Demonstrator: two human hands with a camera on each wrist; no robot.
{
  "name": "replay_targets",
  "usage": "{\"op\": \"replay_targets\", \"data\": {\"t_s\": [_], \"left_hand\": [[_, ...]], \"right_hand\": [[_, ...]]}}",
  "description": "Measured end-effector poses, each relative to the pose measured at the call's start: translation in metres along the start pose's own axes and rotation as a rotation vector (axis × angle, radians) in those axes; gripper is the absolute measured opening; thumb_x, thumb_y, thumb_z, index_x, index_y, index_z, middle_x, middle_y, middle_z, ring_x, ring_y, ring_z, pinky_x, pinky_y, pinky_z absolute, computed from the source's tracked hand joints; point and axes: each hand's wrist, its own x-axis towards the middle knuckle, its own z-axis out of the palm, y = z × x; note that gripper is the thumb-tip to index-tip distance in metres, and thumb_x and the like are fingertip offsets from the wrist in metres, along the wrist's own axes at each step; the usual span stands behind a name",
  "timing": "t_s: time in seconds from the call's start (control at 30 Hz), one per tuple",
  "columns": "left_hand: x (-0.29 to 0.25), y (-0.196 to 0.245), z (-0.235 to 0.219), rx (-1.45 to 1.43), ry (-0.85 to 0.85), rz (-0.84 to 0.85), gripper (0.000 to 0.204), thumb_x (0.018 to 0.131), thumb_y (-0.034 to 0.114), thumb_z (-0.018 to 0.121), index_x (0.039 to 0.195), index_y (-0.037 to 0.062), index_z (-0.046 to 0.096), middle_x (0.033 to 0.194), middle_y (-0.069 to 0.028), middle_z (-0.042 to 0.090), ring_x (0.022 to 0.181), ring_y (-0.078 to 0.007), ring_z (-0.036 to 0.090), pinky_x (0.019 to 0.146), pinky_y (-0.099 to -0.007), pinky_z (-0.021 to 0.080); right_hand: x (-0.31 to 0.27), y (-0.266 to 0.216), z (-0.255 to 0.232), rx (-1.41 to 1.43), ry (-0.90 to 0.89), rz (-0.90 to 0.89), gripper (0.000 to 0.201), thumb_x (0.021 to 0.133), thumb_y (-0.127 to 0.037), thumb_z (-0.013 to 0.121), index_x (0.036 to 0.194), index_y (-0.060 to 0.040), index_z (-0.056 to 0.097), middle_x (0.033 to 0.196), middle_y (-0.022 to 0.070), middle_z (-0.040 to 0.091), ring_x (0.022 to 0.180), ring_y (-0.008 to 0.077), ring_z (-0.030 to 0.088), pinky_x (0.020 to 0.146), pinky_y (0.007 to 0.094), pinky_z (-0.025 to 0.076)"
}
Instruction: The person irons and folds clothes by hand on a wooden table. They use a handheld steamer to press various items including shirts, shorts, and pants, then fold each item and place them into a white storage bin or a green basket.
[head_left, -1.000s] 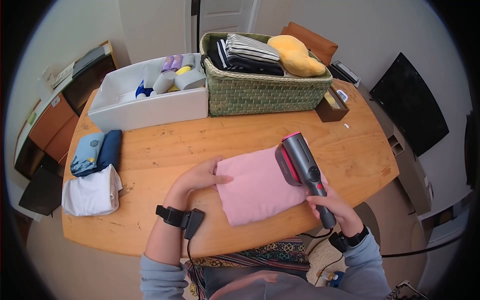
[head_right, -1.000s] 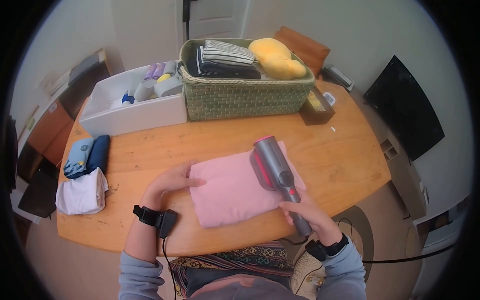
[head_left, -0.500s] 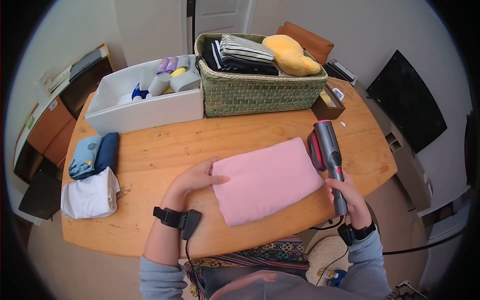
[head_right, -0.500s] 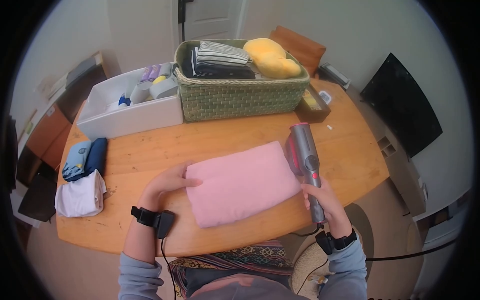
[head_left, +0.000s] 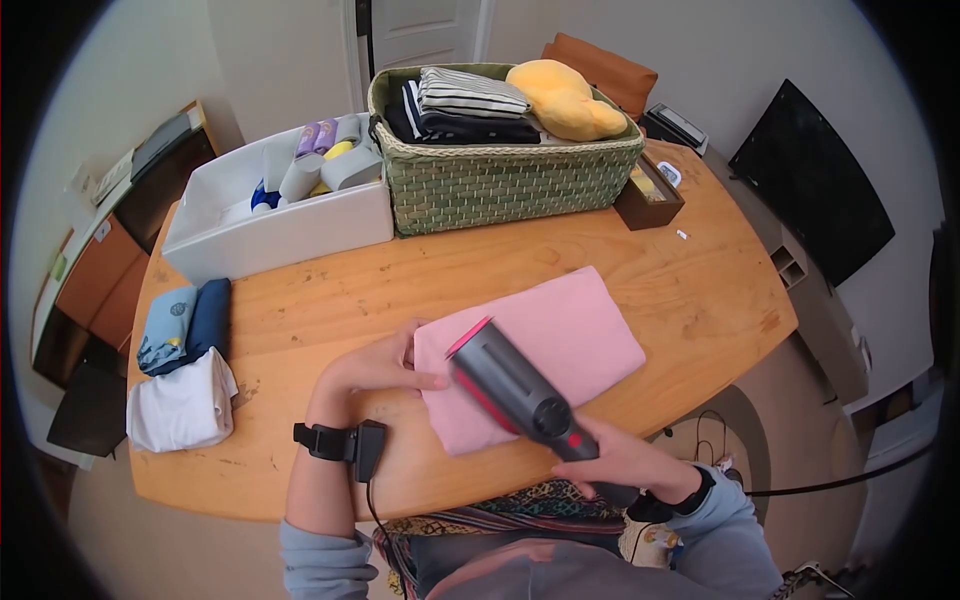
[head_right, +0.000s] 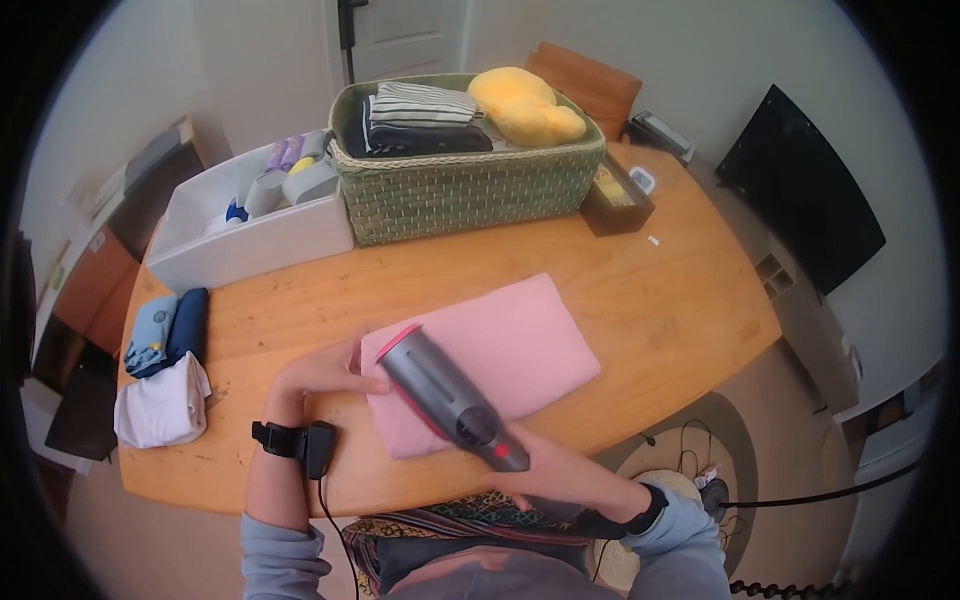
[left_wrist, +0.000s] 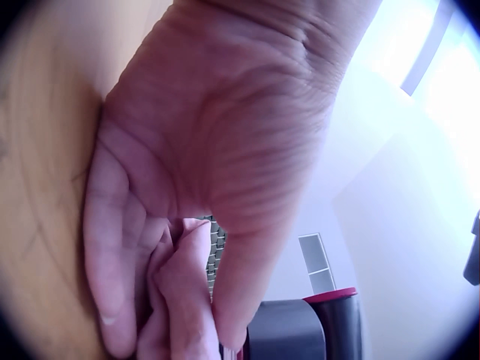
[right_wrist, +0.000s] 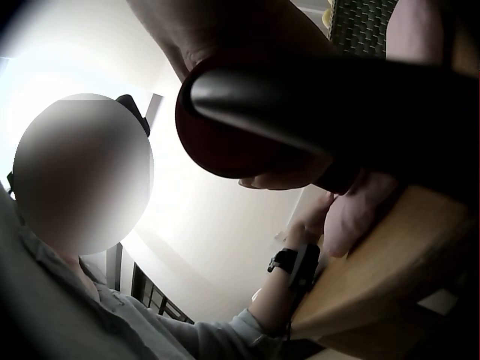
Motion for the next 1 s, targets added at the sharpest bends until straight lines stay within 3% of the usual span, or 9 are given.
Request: {"op": "replay_targets", "data": {"t_s": [0.1,0.17,0.47,0.57,0.63,0.77,1.0], "left_hand": [[-0.004,0.004,0.001,-0.105,-0.071,0.056,0.080,0.071,0.010,0.079,0.134,0.0004,0.029,0.122,-0.0105,0.051,0.108,-0.0166,0.053,0.088,-0.0298,0.048],[-0.004,0.005,0.001,-0.215,-0.076,-0.021,0.083,0.069,0.003,0.079,0.134,0.0014,0.028,0.124,-0.0097,0.050,0.113,-0.0157,0.050,0.093,-0.0297,0.045],[-0.001,-0.002,0.000,-0.217,-0.070,-0.016,0.077,0.069,0.001,0.077,0.131,0.0007,0.032,0.122,-0.0075,0.050,0.112,-0.0149,0.050,0.094,-0.0296,0.044],[-0.002,0.002,0.001,-0.200,-0.060,-0.029,0.077,0.068,0.002,0.077,0.130,0.0002,0.032,0.122,-0.0073,0.049,0.113,-0.0149,0.049,0.095,-0.0296,0.043],[-0.002,0.004,0.001,-0.188,-0.060,-0.033,0.077,0.068,0.002,0.077,0.130,0.0000,0.033,0.123,-0.0074,0.049,0.114,-0.0150,0.048,0.096,-0.0296,0.042],[-0.002,0.001,0.001,-0.210,-0.067,-0.037,0.077,0.068,0.003,0.078,0.130,-0.0003,0.032,0.123,-0.0076,0.048,0.116,-0.0153,0.047,0.097,-0.0295,0.041],[-0.002,0.000,0.000,-0.202,-0.080,-0.021,0.078,0.069,0.003,0.077,0.131,-0.0002,0.031,0.124,-0.0079,0.047,0.117,-0.0158,0.046,0.097,-0.0299,0.041]], "right_hand": [[0.012,0.009,0.010,0.003,-0.081,-0.029,0.051,0.085,-0.007,0.064,0.129,-0.0042,0.038,0.071,0.0007,0.050,0.052,0.0087,0.053,0.048,0.0224,0.043],[0.017,0.014,0.008,0.000,-0.076,-0.008,0.050,0.085,-0.007,0.064,0.128,-0.0042,0.039,0.071,0.0002,0.049,0.052,0.0084,0.052,0.048,0.0223,0.043],[0.003,0.022,-0.020,0.010,0.070,-0.024,0.037,0.084,-0.006,0.065,0.115,-0.0037,0.045,0.074,0.0025,0.053,0.052,0.0085,0.054,0.048,0.0224,0.044],[-0.007,0.028,-0.036,0.013,0.171,-0.043,0.047,0.084,-0.009,0.064,0.125,-0.0036,0.042,0.067,0.0021,0.051,0.048,0.0095,0.051,0.046,0.0236,0.043],[-0.015,0.027,-0.049,0.077,0.293,-0.060,0.030,0.082,-0.006,0.065,0.106,-0.0035,0.047,0.067,0.0028,0.053,0.050,0.0097,0.054,0.046,0.0232,0.044],[-0.031,0.032,-0.073,0.112,0.474,-0.070,0.034,0.081,-0.006,0.064,0.110,-0.0020,0.046,0.065,0.0024,0.052,0.047,0.0113,0.052,0.044,0.0246,0.043],[-0.043,0.049,-0.126,0.176,0.628,-0.156,0.027,0.081,-0.012,0.064,0.100,-0.0047,0.046,0.063,0.0031,0.052,0.044,0.0127,0.052,0.041,0.0244,0.042]]}}
